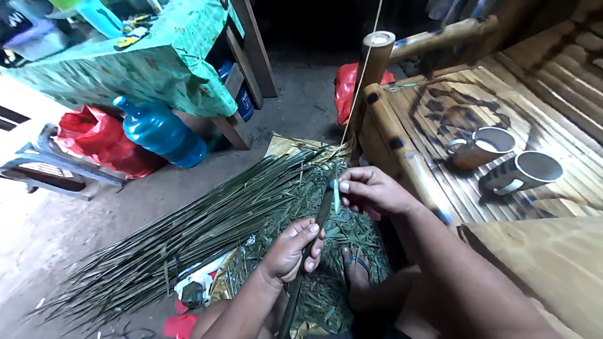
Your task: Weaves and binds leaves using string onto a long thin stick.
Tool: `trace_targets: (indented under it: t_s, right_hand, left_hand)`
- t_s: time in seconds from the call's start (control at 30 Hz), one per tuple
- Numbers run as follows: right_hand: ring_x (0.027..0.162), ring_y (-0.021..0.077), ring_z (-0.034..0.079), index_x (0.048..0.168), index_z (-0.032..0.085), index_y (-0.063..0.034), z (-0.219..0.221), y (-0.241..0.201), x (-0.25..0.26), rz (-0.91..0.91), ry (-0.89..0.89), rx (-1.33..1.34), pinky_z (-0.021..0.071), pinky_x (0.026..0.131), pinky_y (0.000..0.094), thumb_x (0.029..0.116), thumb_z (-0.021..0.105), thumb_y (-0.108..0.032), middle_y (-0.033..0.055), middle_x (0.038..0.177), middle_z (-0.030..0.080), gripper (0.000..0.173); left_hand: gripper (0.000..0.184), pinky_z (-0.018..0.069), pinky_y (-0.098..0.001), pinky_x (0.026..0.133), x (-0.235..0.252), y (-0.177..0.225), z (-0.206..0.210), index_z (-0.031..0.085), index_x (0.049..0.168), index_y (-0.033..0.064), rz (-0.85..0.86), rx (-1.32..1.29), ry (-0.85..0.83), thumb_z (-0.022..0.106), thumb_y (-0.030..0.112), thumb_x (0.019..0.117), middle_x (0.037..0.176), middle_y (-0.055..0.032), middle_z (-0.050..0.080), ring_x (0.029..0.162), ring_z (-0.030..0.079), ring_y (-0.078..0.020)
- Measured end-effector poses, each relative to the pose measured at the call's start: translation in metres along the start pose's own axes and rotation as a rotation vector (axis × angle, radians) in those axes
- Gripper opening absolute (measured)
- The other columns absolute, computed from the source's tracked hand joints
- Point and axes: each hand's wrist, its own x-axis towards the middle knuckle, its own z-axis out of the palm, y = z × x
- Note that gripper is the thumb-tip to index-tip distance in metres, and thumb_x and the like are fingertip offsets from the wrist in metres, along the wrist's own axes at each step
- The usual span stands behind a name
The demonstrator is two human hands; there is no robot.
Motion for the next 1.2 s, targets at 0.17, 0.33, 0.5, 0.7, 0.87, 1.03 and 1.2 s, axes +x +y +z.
trace_targets:
  t_s: [0.17, 0.33, 0.5, 0.7, 0.87, 1.03, 1.2]
  right_hand:
    - [0.054, 0.0072, 0.059, 0.102, 0.069, -0.0082, -0.019, -0.008, -0.001, -0.008, 0.240, 0.024, 0.0527, 0.051, 0.0218, 0.1036, 0.054, -0.020, 0.0031, 0.074, 0.066, 0.019]
    - [0.060, 0.0057, 0.063, 0.099, 0.069, -0.0065, 0.003, 0.000, -0.007, 0.092, -0.191, 0.007, 0.0548, 0.055, 0.0218, 0.1027, 0.059, -0.022, -0.0006, 0.075, 0.069, 0.019]
    - [0.059, 0.0021, 0.061, 0.095, 0.069, -0.0074, 0.016, 0.003, -0.003, 0.058, -0.257, -0.012, 0.0516, 0.053, 0.0186, 0.1044, 0.056, -0.021, -0.0040, 0.074, 0.069, 0.021]
    - [0.057, 0.0057, 0.060, 0.091, 0.068, -0.0068, -0.006, -0.003, 0.002, -0.025, 0.033, -0.032, 0.0511, 0.053, 0.0205, 0.1026, 0.056, -0.019, 0.0014, 0.071, 0.067, 0.021]
    - [0.056, 0.0078, 0.060, 0.104, 0.069, -0.0076, -0.027, -0.006, 0.001, -0.021, 0.295, -0.025, 0.0537, 0.051, 0.0224, 0.1047, 0.054, -0.019, 0.0032, 0.076, 0.067, 0.019]
    - [0.058, 0.0087, 0.062, 0.104, 0.067, -0.0042, -0.019, -0.005, -0.004, 0.165, -0.022, -0.010, 0.0544, 0.054, 0.0238, 0.1021, 0.057, -0.020, 0.0034, 0.074, 0.066, 0.018]
    - [0.057, 0.0062, 0.060, 0.093, 0.068, -0.0036, -0.010, 0.000, 0.001, 0.178, -0.091, -0.045, 0.0517, 0.053, 0.0208, 0.1022, 0.058, -0.018, 0.0019, 0.071, 0.066, 0.019]
  left_hand:
    - [0.021, 0.0505, -0.0189, 0.046, -0.001, -0.002, 0.001, 0.061, 0.101, 0.0094, -0.041, 0.032, -0.018, 0.050, 0.026, 0.1074, 0.068, 0.0029, 0.058, 0.050, 0.056, -0.0046]
    - [0.021, 0.0502, -0.0184, 0.047, 0.005, 0.000, 0.002, 0.063, 0.102, 0.0092, 0.008, 0.006, 0.017, 0.050, 0.025, 0.1076, 0.068, 0.0032, 0.058, 0.050, 0.056, -0.0042]
    - [0.020, 0.0478, -0.0184, 0.045, 0.005, 0.003, -0.001, 0.063, 0.101, 0.0105, 0.028, -0.011, 0.013, 0.050, 0.024, 0.1073, 0.065, 0.0047, 0.055, 0.049, 0.054, -0.0040]
    - [0.021, 0.0493, -0.0188, 0.046, 0.001, -0.001, 0.002, 0.062, 0.100, 0.0095, -0.014, 0.004, -0.026, 0.053, 0.027, 0.1067, 0.066, 0.0035, 0.057, 0.049, 0.056, -0.0045]
    - [0.021, 0.0524, -0.0200, 0.047, -0.001, -0.003, 0.004, 0.062, 0.101, 0.0088, -0.048, 0.071, 0.022, 0.052, 0.026, 0.1069, 0.071, 0.0004, 0.061, 0.052, 0.059, -0.0062]
    - [0.020, 0.0569, -0.0246, 0.050, 0.003, -0.001, 0.010, 0.059, 0.104, 0.0053, 0.018, 0.275, 0.154, 0.043, 0.017, 0.1094, 0.074, -0.0054, 0.068, 0.055, 0.065, -0.0119]
    - [0.020, 0.0597, -0.0280, 0.052, 0.003, 0.001, 0.012, 0.059, 0.108, 0.0016, 0.104, 0.474, 0.245, 0.045, 0.015, 0.1094, 0.076, -0.0069, 0.069, 0.056, 0.067, -0.0149]
